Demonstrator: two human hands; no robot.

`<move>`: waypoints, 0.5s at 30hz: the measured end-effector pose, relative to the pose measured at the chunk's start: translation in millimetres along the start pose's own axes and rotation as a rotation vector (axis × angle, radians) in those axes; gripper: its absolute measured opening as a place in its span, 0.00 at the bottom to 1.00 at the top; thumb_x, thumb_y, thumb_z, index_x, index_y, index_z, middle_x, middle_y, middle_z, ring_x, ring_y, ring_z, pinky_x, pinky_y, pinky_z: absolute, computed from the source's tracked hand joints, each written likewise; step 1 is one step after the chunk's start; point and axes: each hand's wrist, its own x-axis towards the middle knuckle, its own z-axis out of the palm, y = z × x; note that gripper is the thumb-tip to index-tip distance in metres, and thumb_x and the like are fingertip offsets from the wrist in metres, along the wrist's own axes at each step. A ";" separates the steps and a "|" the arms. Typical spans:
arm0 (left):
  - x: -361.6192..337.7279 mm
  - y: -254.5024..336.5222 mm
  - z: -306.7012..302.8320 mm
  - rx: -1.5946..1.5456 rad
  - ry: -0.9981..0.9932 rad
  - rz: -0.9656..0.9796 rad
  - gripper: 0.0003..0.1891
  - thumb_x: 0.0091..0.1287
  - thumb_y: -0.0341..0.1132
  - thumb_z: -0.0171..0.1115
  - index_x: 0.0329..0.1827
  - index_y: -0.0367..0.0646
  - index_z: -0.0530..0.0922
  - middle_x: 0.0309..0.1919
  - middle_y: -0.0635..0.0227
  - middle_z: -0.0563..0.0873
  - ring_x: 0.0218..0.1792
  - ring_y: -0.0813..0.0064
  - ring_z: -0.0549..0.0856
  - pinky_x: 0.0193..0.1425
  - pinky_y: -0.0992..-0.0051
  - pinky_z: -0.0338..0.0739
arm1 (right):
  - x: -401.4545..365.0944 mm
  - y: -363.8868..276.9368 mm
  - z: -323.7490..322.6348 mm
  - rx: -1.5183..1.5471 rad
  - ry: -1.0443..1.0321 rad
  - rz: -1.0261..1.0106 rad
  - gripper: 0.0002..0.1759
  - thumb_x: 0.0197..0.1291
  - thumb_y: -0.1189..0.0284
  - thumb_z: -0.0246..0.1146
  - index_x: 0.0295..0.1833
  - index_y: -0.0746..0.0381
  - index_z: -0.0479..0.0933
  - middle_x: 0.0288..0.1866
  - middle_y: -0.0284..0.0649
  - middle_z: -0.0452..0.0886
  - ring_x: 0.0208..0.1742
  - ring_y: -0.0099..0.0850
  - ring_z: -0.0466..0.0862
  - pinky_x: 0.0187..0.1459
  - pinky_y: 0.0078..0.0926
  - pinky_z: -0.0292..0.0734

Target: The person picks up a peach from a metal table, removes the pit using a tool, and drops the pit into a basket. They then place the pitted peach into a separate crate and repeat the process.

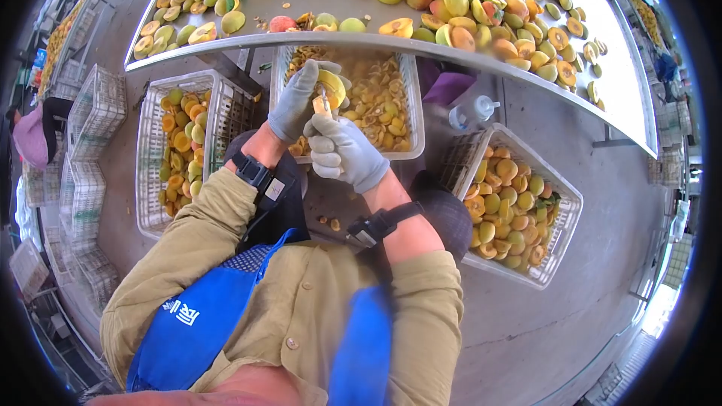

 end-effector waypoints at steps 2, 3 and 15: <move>-6.1 6.1 7.7 -0.077 0.068 -0.014 0.28 0.62 0.62 0.54 0.49 0.45 0.74 0.35 0.62 0.82 0.31 0.72 0.83 0.34 0.75 0.79 | 2.1 -0.4 5.7 -0.099 0.023 -0.028 0.15 0.70 0.60 0.51 0.41 0.61 0.73 0.16 0.22 0.58 0.11 0.14 0.56 0.10 0.15 0.51; 0.9 2.0 -4.9 -0.081 0.094 0.050 0.27 0.63 0.62 0.54 0.49 0.45 0.74 0.36 0.62 0.82 0.31 0.72 0.83 0.34 0.74 0.79 | 2.2 0.4 8.2 -0.170 0.035 -0.043 0.15 0.70 0.60 0.51 0.41 0.61 0.73 0.16 0.22 0.58 0.11 0.14 0.56 0.10 0.15 0.51; -126.4 101.2 -248.2 0.811 0.697 0.352 0.16 0.68 0.38 0.55 0.51 0.35 0.77 0.48 0.63 0.81 0.48 0.73 0.79 0.55 0.77 0.72 | -12.9 2.4 20.6 -0.599 0.298 -0.011 0.19 0.68 0.57 0.50 0.38 0.64 0.71 0.15 0.27 0.61 0.11 0.19 0.60 0.13 0.19 0.59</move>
